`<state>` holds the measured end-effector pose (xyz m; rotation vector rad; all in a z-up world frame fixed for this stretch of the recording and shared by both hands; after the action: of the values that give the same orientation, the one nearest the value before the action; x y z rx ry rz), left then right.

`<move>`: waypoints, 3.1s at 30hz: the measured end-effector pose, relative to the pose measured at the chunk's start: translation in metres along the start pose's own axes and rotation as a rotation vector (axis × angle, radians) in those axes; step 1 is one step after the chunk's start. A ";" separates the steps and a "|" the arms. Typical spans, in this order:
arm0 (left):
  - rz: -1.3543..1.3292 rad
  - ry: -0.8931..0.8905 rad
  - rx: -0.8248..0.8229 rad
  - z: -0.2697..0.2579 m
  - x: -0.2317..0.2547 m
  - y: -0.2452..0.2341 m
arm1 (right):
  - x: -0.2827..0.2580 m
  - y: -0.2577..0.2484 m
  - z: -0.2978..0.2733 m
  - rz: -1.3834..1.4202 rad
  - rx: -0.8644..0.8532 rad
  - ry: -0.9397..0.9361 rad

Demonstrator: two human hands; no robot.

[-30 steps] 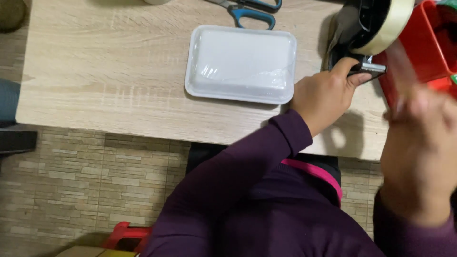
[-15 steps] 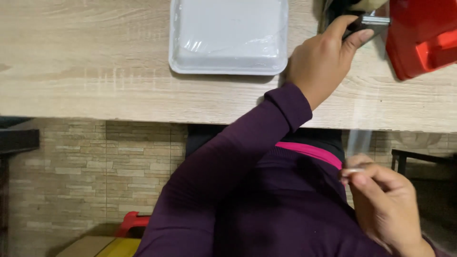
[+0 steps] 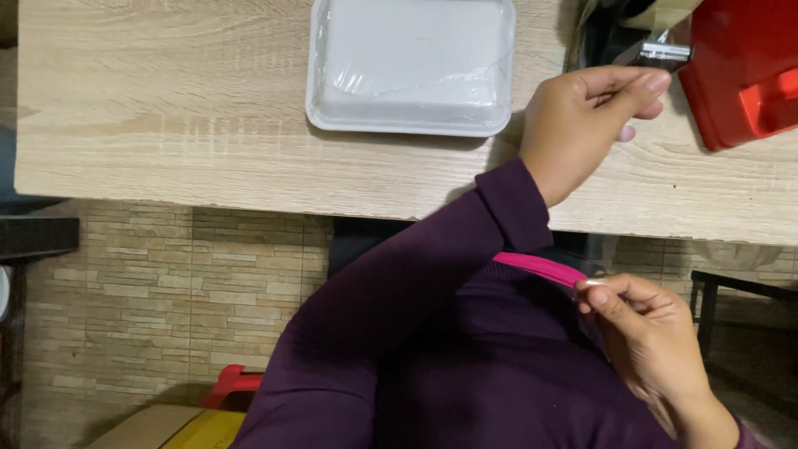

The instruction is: Wrapping fresh okra in plastic trays using plastic film and tape for retail sale.

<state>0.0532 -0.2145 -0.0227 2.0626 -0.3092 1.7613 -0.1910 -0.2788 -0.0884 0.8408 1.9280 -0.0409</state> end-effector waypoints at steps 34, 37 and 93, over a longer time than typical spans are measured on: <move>0.786 0.515 0.457 -0.120 0.108 -0.202 | -0.162 0.166 0.093 -0.583 -0.492 -0.495; 0.830 0.373 0.489 -0.119 0.094 -0.230 | -0.158 0.177 0.119 -0.483 -0.503 -0.432; 1.232 0.374 0.434 -0.061 0.045 -0.219 | -0.115 0.200 0.142 -1.039 -0.250 -0.312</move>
<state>0.0992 0.0117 -0.0074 1.7948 -1.3962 3.0628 0.0637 -0.2416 -0.0048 -0.3725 1.8187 -0.5065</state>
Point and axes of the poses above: each hand's wrist, its own z-axis towards the middle knuckle, its own y-axis out of the palm, x = y × z, the point moved 6 cm from there along z, towards the middle knuckle, and after that the axes turned 8 degrees about z, right-handed, at the moved point
